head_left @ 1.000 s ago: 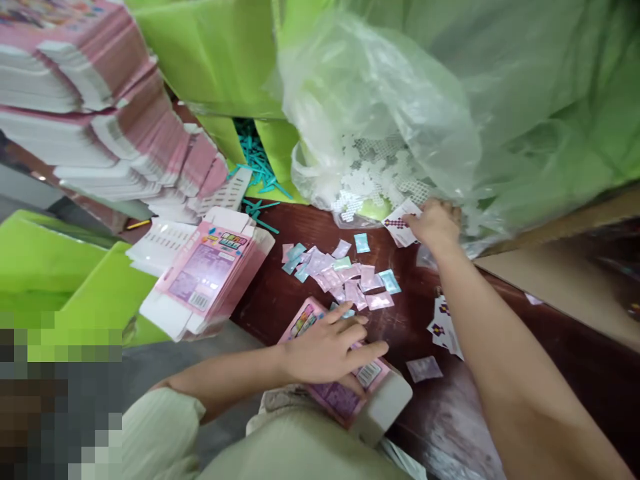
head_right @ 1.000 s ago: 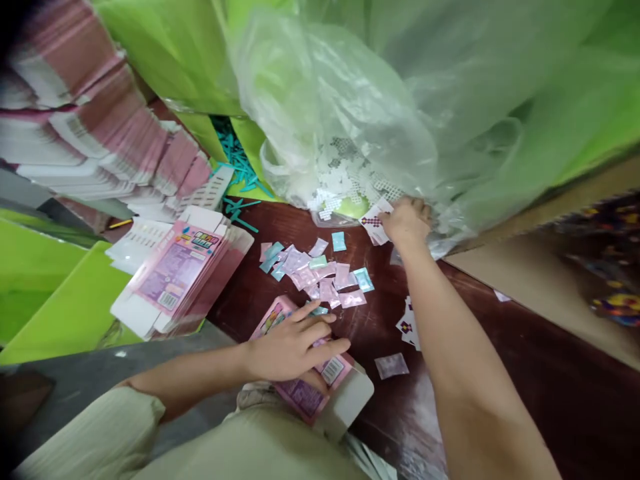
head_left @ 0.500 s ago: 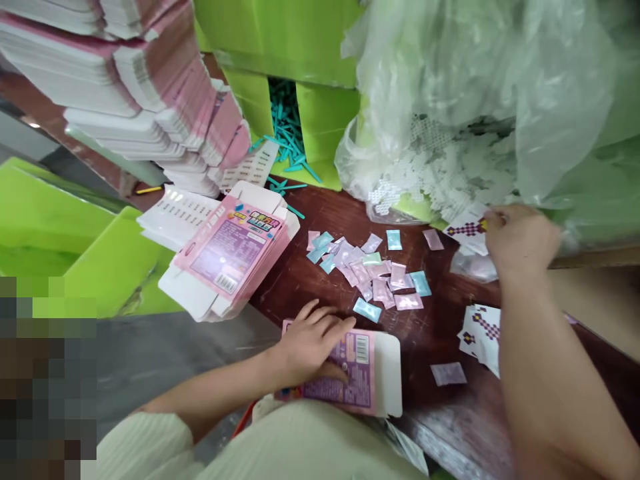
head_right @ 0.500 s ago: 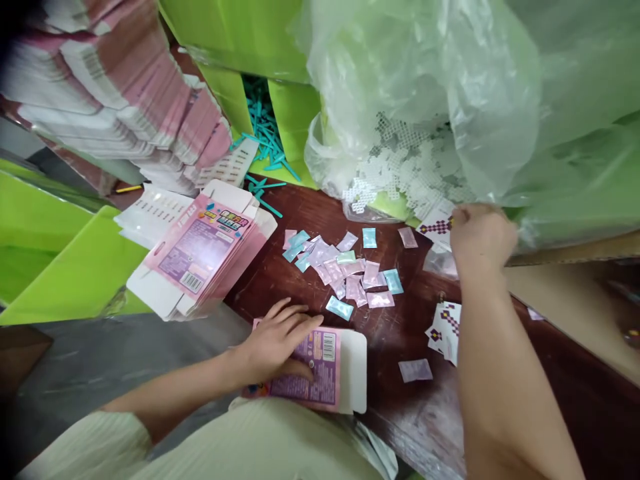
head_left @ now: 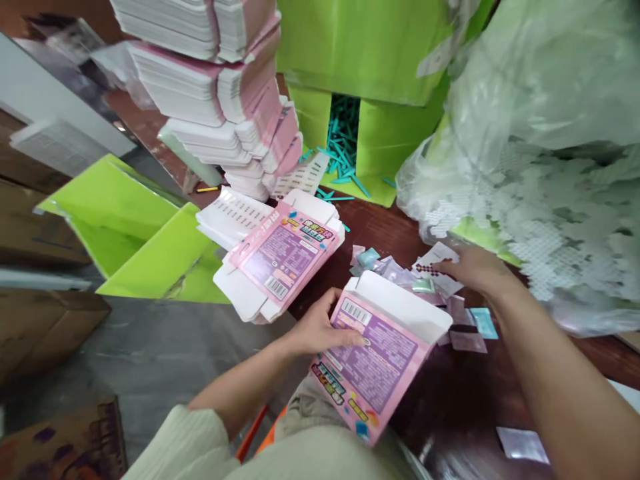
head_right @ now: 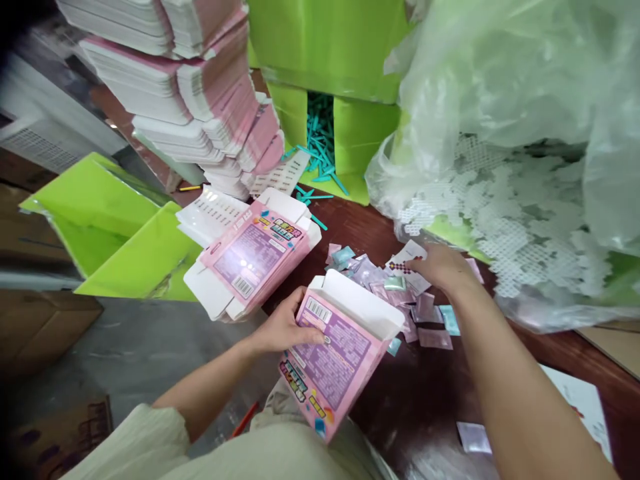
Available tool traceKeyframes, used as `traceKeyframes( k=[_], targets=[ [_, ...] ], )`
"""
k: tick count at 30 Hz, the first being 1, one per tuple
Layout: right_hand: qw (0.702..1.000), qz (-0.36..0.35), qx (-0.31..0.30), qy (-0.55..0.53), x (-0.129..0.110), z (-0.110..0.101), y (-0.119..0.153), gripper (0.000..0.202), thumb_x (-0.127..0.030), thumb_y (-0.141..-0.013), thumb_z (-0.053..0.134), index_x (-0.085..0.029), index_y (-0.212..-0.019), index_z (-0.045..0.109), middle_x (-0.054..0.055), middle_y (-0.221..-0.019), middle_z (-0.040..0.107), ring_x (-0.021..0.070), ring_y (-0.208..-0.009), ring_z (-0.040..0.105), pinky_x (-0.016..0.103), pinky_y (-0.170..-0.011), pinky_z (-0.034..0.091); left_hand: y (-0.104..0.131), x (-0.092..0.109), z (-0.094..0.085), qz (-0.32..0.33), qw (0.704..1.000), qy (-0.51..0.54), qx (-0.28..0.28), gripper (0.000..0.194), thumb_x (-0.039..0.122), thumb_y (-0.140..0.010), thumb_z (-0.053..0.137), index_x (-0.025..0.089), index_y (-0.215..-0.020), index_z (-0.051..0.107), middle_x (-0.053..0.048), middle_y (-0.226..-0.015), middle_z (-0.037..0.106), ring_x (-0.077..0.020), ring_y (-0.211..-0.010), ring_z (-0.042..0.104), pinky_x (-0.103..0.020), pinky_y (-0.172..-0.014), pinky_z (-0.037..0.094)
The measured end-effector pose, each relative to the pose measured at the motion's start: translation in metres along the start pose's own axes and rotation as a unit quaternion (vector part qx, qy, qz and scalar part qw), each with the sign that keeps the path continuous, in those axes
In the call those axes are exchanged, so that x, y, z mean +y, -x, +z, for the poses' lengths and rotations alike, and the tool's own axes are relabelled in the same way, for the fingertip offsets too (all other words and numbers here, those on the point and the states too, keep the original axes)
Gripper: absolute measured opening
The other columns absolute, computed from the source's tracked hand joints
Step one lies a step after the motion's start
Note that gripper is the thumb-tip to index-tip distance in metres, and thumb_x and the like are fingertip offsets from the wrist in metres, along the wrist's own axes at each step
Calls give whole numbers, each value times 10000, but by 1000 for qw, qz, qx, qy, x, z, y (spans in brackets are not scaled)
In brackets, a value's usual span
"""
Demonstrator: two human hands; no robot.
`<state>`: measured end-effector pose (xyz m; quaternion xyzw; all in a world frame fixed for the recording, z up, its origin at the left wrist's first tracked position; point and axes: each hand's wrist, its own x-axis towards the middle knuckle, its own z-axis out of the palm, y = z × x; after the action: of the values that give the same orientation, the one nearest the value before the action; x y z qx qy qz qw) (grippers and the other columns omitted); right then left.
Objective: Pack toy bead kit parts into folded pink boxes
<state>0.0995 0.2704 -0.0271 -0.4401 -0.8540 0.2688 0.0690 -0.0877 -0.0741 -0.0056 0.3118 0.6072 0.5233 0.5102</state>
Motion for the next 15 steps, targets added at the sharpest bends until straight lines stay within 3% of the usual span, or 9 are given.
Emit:
traceKeyframes(
  k=[2, 5, 9, 12, 15],
  targets=[
    [999, -5, -49, 24, -28, -10, -9, 289, -532, -685, 840, -277, -682, 702, 42, -625, 657, 260, -600, 625, 377, -586, 460, -8, -17, -9, 3, 993, 116, -29, 829, 556, -582, 1038, 182, -1211, 647, -49, -1040, 715, -191, -888, 664, -289, -801, 545],
    [995, -38, -86, 13, -100, -10, -38, 308, -551, -859, 738, -244, -846, 758, 57, -823, 764, 268, -783, 710, 356, -701, 512, -11, -36, -17, 30, 983, 177, -41, 739, 573, -608, 1014, 168, -1133, 688, -58, -969, 732, -188, -832, 668, -278, -757, 532],
    [999, -10, -40, 0, -193, 19, -106, 296, -343, -1006, 645, -150, -1213, 732, 140, -1167, 785, 273, -1082, 727, 326, -895, 540, -7, -41, -22, 48, 983, 174, -31, 615, 634, -694, 944, 142, -986, 720, -85, -884, 746, -210, -785, 692, -296, -729, 536],
    [999, 26, -39, 8, -225, 39, -152, 322, -278, -1037, 634, -115, -1310, 687, 185, -1269, 746, 267, -1151, 715, 367, -970, 560, -7, -39, -22, 45, 982, 177, -40, 677, 617, -727, 938, 139, -1153, 718, -118, -1014, 780, -249, -877, 734, -325, -793, 556],
    [997, 49, -50, 16, -230, 46, -168, 330, -366, -1043, 672, -146, -1288, 695, 141, -1269, 733, 245, -1121, 721, 444, -992, 593, -10, -39, -21, 39, 982, 178, -43, 717, 623, -729, 938, 142, -1202, 698, -128, -1074, 785, -258, -922, 743, -329, -826, 559]
  ],
)
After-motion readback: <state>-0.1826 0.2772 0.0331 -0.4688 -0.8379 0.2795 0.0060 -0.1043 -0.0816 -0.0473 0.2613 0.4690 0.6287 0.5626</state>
